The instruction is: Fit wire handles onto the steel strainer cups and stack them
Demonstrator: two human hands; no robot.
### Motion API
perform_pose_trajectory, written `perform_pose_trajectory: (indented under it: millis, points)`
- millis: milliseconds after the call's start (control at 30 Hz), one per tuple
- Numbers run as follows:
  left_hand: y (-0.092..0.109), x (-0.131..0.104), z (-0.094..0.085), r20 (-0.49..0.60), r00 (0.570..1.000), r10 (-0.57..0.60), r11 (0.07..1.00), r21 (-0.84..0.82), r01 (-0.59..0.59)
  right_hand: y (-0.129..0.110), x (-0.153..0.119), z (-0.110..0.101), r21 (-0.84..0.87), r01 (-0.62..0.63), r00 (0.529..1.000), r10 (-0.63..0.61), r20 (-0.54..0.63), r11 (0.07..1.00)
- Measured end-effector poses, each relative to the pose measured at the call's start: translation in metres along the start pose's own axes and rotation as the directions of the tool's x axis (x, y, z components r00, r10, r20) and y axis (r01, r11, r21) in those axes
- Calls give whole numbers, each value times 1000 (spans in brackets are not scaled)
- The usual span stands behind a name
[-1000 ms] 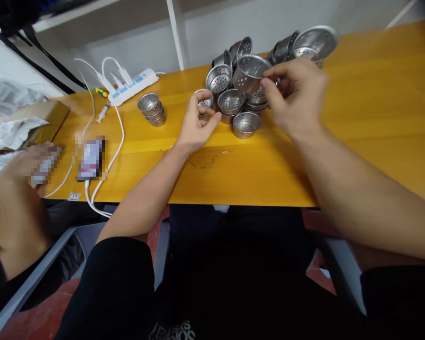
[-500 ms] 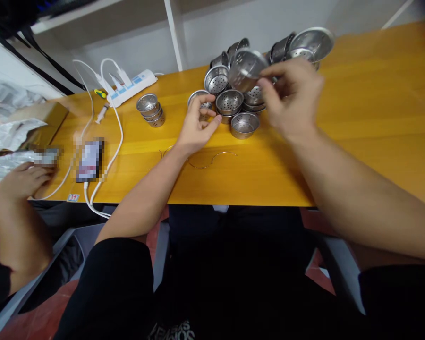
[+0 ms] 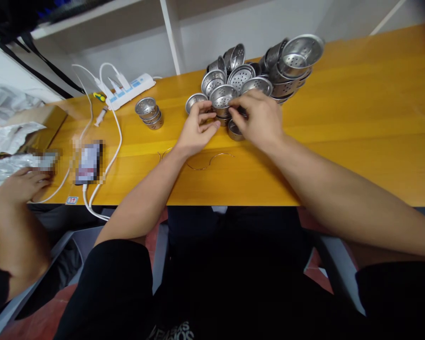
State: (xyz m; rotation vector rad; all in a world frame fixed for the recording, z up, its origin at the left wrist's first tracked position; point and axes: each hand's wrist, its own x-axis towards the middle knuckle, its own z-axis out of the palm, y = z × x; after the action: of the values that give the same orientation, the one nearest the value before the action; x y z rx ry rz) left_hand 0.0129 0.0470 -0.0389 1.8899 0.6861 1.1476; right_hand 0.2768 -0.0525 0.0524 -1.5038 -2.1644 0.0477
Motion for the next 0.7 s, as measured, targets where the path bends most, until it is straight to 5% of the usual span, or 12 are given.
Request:
perform_pose_trajectory:
  millis: [333, 467, 633, 700]
  points:
    - [7, -3, 4, 115, 993, -37, 999, -32, 41, -5, -1, -10, 43, -16, 1000, 17, -26, 999]
    - [2, 0, 1, 77, 996, -37, 999, 8, 37, -16, -4, -18, 26, -45, 999, 45, -4, 999]
    - [8, 10, -35, -112, 994, 4, 985, 172, 15, -12, -6, -35, 98, -129, 988, 137, -73, 987]
    - [19, 14, -60, -204, 976, 71, 960, 279, -11, -4, -6, -43, 118, -56, 998, 54, 15, 991]
